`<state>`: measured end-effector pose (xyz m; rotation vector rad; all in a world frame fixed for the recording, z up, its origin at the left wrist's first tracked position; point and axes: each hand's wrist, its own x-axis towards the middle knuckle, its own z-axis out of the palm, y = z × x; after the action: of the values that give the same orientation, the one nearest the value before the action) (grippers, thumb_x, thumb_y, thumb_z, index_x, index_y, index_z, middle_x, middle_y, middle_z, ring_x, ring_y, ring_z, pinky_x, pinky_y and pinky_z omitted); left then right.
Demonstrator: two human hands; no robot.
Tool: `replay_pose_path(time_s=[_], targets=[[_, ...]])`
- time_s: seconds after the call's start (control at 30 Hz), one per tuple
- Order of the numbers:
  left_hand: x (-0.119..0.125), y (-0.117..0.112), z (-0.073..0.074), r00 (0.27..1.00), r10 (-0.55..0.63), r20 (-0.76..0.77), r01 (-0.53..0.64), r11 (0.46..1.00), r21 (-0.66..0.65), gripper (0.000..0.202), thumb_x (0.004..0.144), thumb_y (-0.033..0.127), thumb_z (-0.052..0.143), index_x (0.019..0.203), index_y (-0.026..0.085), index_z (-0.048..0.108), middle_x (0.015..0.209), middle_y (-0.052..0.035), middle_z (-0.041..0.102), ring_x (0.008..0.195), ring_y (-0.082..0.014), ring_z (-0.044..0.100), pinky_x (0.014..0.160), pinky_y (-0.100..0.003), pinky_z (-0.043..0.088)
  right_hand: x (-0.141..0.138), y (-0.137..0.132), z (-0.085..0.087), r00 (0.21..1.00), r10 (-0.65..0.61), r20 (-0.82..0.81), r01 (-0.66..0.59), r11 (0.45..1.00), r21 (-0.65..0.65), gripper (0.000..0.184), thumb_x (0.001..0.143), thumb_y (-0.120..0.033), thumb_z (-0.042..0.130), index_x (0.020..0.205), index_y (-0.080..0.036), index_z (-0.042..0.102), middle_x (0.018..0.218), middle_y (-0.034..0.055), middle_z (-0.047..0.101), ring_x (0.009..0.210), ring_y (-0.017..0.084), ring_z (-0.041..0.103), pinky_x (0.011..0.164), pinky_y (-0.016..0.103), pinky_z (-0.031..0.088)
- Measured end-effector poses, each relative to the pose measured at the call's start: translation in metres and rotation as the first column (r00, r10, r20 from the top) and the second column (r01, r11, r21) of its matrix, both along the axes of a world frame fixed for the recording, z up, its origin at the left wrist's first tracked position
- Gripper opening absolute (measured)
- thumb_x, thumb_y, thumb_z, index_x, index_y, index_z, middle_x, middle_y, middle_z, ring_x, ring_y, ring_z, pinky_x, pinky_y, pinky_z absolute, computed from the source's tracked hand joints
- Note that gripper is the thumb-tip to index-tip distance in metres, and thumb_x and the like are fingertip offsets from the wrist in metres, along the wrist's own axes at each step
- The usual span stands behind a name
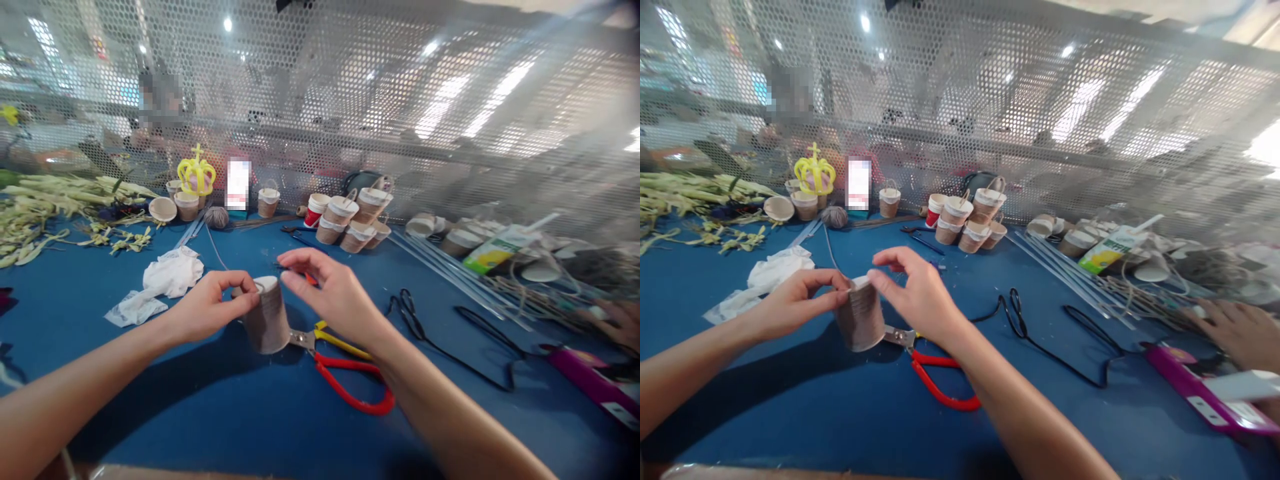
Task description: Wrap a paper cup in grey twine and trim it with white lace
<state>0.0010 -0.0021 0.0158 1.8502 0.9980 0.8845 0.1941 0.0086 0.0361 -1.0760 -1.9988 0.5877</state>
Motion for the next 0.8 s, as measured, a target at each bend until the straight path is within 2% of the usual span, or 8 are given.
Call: replay_pose_path(time_s=[0.07, 0.13, 0.27, 0.37, 0.47, 0.63, 0.73, 0.8], targets=[[-0.002, 0.002, -0.003, 0.997, 0.079, 0.023, -0.08, 0.996, 0.035, 0.019, 0.077, 0.03, 0.047, 0.067, 0.015, 0.053, 0.068, 0.0004, 0.055, 0.067, -0.0127, 0.05, 0.066, -0.024, 0.04, 0.011, 0.013, 0.005, 0.969, -0.2, 0.145, 0.203, 0.979, -0.01, 0.018, 0.082, -0.03, 0.05, 0.09, -0.016, 0.057, 0.087, 0.0056, 0.065, 0.078, 0.015, 0.061, 0.072, 0.027, 0.047], [-0.002, 0.005, -0.008, 0.986, 0.164, 0.029, -0.165, 0.984, 0.06, 0.02, 0.078, 0.032, 0.047, 0.068, 0.016, 0.053, 0.066, 0.0014, 0.053, 0.065, -0.012, 0.048, 0.064, -0.024, 0.039, 0.023, 0.027, 0.002, 0.799, -0.423, 0.428, 0.459, 0.888, 0.023, 0.018, 0.083, -0.029, 0.047, 0.09, -0.016, 0.058, 0.086, 0.0058, 0.066, 0.078, 0.017, 0.061, 0.073, 0.029, 0.045], [-0.001, 0.009, -0.021, 0.972, 0.235, -0.018, -0.233, 0.969, 0.083, 0.021, 0.08, 0.034, 0.046, 0.072, 0.016, 0.054, 0.067, 0.0017, 0.052, 0.063, -0.0117, 0.046, 0.058, -0.022, 0.037, 0.041, 0.051, -0.021, 0.697, -0.388, 0.603, 0.528, 0.847, -0.065, 0.014, 0.073, -0.026, 0.062, 0.066, -0.013, 0.061, 0.073, 0.0119, 0.065, 0.079, 0.027, 0.062, 0.069, 0.034, 0.044], [-0.001, 0.01, -0.025, 0.972, 0.223, -0.072, -0.215, 0.971, 0.102, 0.022, 0.08, 0.033, 0.044, 0.071, 0.016, 0.054, 0.07, 0.0006, 0.055, 0.068, -0.0134, 0.048, 0.061, -0.024, 0.037, 0.045, 0.06, -0.04, 0.685, -0.333, 0.648, 0.54, 0.829, -0.145, 0.013, 0.073, -0.025, 0.064, 0.069, -0.013, 0.061, 0.079, 0.0091, 0.064, 0.08, 0.022, 0.061, 0.071, 0.033, 0.046], [-0.002, 0.01, -0.02, 0.967, 0.209, -0.143, -0.193, 0.974, 0.119, 0.022, 0.079, 0.033, 0.045, 0.069, 0.016, 0.055, 0.07, 0.0006, 0.057, 0.07, -0.0143, 0.05, 0.064, -0.025, 0.037, 0.046, 0.063, -0.046, 0.709, -0.33, 0.624, 0.56, 0.8, -0.213, 0.015, 0.082, -0.027, 0.055, 0.088, -0.013, 0.059, 0.091, 0.0044, 0.062, 0.081, 0.016, 0.059, 0.073, 0.034, 0.048], [-0.007, 0.011, -0.013, 0.965, 0.182, -0.186, -0.167, 0.982, 0.093, 0.022, 0.078, 0.034, 0.046, 0.068, 0.016, 0.055, 0.068, 0.0007, 0.058, 0.067, -0.0141, 0.05, 0.063, -0.025, 0.037, 0.048, 0.053, -0.031, 0.824, -0.413, 0.388, 0.536, 0.791, -0.295, 0.016, 0.067, -0.016, 0.063, 0.082, -0.013, 0.057, 0.079, 0.0069, 0.062, 0.077, 0.02, 0.059, 0.067, 0.03, 0.045], [-0.008, 0.013, -0.013, 0.97, 0.178, -0.169, -0.168, 0.983, 0.073, 0.023, 0.078, 0.034, 0.046, 0.067, 0.016, 0.055, 0.07, -0.0004, 0.059, 0.069, -0.0149, 0.051, 0.066, -0.026, 0.038, 0.044, 0.035, -0.015, 0.904, -0.392, 0.172, 0.428, 0.826, -0.367, 0.017, 0.07, -0.024, 0.058, 0.084, -0.015, 0.054, 0.072, 0.0034, 0.061, 0.066, 0.015, 0.058, 0.058, 0.025, 0.045], [-0.008, 0.015, -0.015, 0.975, 0.17, -0.145, -0.161, 0.984, 0.071, 0.022, 0.077, 0.034, 0.046, 0.067, 0.016, 0.055, 0.072, -0.0013, 0.06, 0.072, -0.0158, 0.053, 0.071, -0.027, 0.039, 0.04, 0.02, -0.006, 0.943, -0.327, 0.063, 0.323, 0.851, -0.414, 0.015, 0.072, -0.031, 0.054, 0.076, -0.016, 0.054, 0.058, -0.0016, 0.054, 0.053, 0.011, 0.053, 0.053, 0.024, 0.044]])
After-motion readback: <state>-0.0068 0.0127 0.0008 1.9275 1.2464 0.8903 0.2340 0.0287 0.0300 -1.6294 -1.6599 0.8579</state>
